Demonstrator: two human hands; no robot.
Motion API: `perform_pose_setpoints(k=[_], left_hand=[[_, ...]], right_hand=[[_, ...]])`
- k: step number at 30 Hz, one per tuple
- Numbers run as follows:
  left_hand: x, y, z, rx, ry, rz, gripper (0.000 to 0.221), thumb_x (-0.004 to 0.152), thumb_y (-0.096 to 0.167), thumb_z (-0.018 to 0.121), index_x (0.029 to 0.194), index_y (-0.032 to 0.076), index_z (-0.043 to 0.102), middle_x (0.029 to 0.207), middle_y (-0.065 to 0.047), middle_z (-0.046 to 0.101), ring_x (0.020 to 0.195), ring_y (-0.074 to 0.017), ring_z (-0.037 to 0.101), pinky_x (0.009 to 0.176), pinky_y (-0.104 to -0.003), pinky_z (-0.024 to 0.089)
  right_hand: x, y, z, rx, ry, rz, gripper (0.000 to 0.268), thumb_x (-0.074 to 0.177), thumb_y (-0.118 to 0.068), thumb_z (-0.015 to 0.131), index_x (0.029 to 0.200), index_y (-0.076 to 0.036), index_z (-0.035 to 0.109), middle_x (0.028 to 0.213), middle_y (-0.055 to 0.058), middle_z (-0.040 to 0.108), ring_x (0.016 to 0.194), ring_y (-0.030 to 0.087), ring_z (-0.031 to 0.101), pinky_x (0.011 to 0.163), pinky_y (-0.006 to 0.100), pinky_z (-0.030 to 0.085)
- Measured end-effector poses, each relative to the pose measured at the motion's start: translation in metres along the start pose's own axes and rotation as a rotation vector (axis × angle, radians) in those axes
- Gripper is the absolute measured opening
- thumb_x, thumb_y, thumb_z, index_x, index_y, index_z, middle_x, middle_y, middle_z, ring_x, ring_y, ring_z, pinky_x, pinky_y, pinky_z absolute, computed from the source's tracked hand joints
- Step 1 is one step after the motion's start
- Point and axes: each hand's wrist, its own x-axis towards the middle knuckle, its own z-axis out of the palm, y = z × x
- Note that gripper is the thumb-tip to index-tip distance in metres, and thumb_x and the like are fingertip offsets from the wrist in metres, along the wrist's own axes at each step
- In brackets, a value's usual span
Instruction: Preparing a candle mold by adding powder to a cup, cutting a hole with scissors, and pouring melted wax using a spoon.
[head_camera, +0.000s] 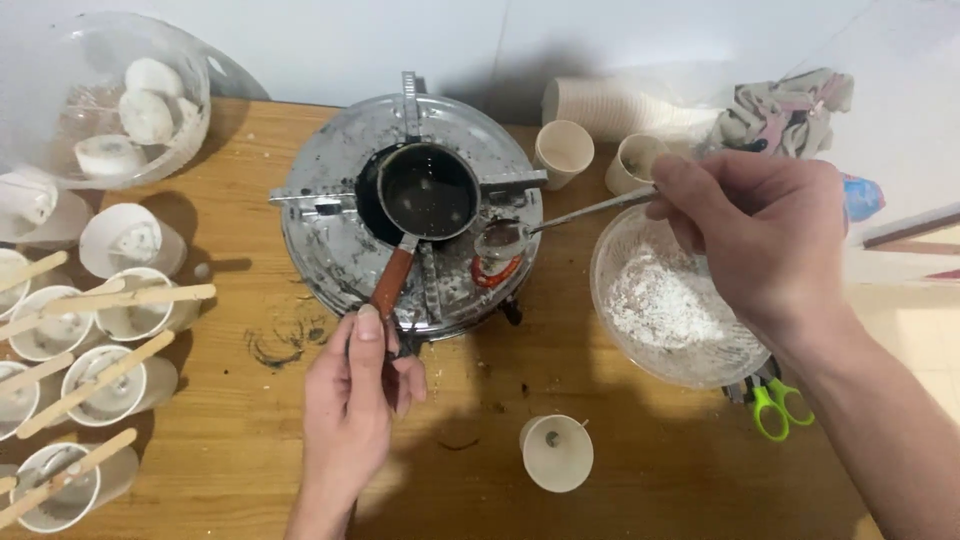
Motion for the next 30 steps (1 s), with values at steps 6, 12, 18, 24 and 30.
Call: perform_pose_setpoints(k=[6, 12, 18, 24, 30], left_hand=[[0.000, -0.008, -0.006, 0.000, -0.033, 0.057, 0.039, 0.108, 0.039, 0.036, 0.086, 0.011, 0.052, 0.048, -0.006, 0.059, 0.037, -0.0096, 0.048, 0.033, -0.024, 0.034], [0.002, -0.007, -0.005, -0.009, -0.035, 0.031, 0.040, 0.108, 0.040, 0.036, 0.087, 0.010, 0.052, 0.048, -0.006, 0.054, 0.040, -0.0113, 0.054, 0.035, -0.024, 0.035], [0.002, -0.001, -0.002, 0.036, -0.022, 0.024, 0.040, 0.107, 0.040, 0.035, 0.086, 0.010, 0.051, 0.051, -0.008, 0.060, 0.041, -0.0109, 0.051, 0.037, -0.024, 0.038], [0.002, 0.000, 0.000, 0.070, 0.003, 0.035, 0.042, 0.107, 0.042, 0.034, 0.085, 0.010, 0.048, 0.050, -0.009, 0.058, 0.040, -0.0113, 0.047, 0.041, -0.024, 0.035], [0.000, -0.001, 0.000, 0.086, -0.007, 0.056, 0.041, 0.108, 0.042, 0.034, 0.086, 0.009, 0.048, 0.051, -0.008, 0.058, 0.041, -0.0108, 0.050, 0.041, -0.022, 0.036]], right_hand=[[-0.011, -0.005, -0.002, 0.046, -0.009, -0.012, 0.034, 0.111, -0.008, 0.067, 0.081, 0.005, 0.071, 0.060, 0.010, 0.057, 0.049, 0.014, 0.042, 0.043, 0.025, 0.029], [-0.056, 0.006, -0.017, -0.066, 0.087, 0.063, 0.040, 0.112, -0.007, 0.065, 0.073, 0.002, 0.064, 0.055, 0.008, 0.050, 0.050, 0.012, 0.037, 0.045, 0.025, 0.024], [-0.114, 0.045, -0.030, -0.071, 0.128, 0.130, 0.045, 0.109, -0.010, 0.061, 0.065, 0.000, 0.056, 0.062, 0.009, 0.053, 0.060, 0.012, 0.043, 0.057, 0.025, 0.034], [-0.164, 0.070, -0.024, -0.132, 0.211, 0.119, 0.029, 0.101, -0.005, 0.067, 0.074, 0.006, 0.068, 0.069, 0.013, 0.065, 0.060, 0.014, 0.050, 0.072, 0.026, 0.043], [-0.183, 0.060, -0.014, -0.191, 0.260, 0.148, 0.033, 0.098, -0.001, 0.067, 0.066, 0.006, 0.058, 0.057, 0.008, 0.050, 0.053, 0.012, 0.041, 0.051, 0.022, 0.032]])
